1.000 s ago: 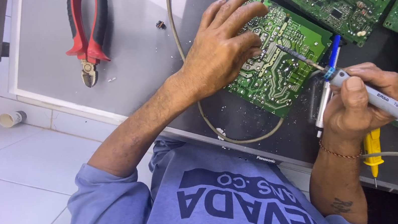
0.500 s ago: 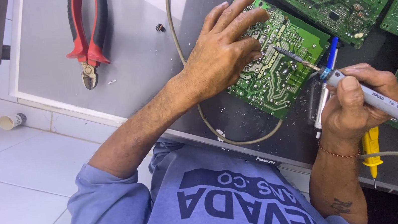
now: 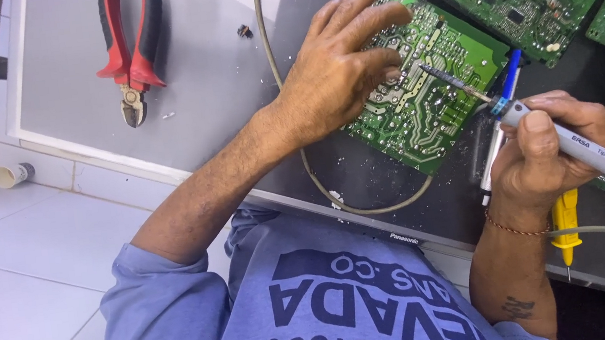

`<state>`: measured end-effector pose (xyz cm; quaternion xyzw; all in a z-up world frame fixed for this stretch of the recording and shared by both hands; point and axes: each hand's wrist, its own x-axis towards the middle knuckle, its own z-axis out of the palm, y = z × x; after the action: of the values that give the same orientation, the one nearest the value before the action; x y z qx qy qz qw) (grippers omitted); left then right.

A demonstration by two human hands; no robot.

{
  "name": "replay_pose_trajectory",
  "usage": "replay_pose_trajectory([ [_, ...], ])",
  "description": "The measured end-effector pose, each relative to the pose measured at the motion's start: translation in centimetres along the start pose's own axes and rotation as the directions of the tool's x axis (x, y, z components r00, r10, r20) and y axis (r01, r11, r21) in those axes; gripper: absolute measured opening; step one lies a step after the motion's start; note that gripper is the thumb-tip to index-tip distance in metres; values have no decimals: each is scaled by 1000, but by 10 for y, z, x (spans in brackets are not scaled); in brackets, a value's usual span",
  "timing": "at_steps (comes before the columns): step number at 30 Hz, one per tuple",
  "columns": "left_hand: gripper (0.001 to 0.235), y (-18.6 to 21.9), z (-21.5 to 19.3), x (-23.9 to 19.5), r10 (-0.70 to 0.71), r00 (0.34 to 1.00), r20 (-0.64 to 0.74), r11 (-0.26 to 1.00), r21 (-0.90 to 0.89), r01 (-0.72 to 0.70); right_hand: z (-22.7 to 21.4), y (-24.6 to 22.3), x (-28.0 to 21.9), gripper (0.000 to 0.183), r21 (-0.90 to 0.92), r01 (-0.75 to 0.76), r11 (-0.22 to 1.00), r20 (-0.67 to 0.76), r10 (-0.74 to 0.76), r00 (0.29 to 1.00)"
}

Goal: The person uses a soldering iron and a desoldering pump to remove components from a green circuit board. They repeatedly apply the soldering iron to specific points on the board and use the pump to extract molten solder.

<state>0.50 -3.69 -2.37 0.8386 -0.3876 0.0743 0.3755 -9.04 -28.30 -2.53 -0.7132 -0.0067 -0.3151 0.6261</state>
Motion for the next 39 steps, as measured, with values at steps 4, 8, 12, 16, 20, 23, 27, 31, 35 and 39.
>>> replay_pose_trajectory([
  [4,14,-7,-2,1,4,999,-46,997,-76,-7,2,-1,0,21,-17,-7,1000,13,7,1000],
  [8,24,-10,-4,1,-5,994,-109,981,-195,-17,2,0,-2,20,-10,0,1000,33,0,999],
  [12,29,-12,-13,-1,-27,992,-125,966,-258,-7,5,1,-3,22,-56,25,998,43,-23,999],
  [16,25,-16,-17,-3,-37,988,-149,970,-243,-1,10,0,-4,26,-110,18,994,68,-11,998],
  [20,18,-16,-23,-4,-33,988,-150,984,-178,6,9,1,-5,29,-124,-19,992,98,32,995],
  [23,17,-19,-22,-6,-20,988,-151,989,-149,-3,11,0,-4,26,-95,-23,995,109,34,993],
  [27,15,-17,-23,-5,-33,988,-149,984,-181,5,11,1,-4,25,-68,1,998,100,6,995],
  [31,17,-17,-20,-4,-30,990,-140,988,-153,8,8,2,-5,22,-76,4,997,88,3,996],
  [35,16,-17,-20,-5,-31,989,-144,989,-148,10,12,-1,-4,24,-106,-14,994,99,25,995],
  [39,18,-17,-21,-4,-21,989,-147,988,-153,-1,11,0,-4,27,-112,-20,994,139,35,990],
])
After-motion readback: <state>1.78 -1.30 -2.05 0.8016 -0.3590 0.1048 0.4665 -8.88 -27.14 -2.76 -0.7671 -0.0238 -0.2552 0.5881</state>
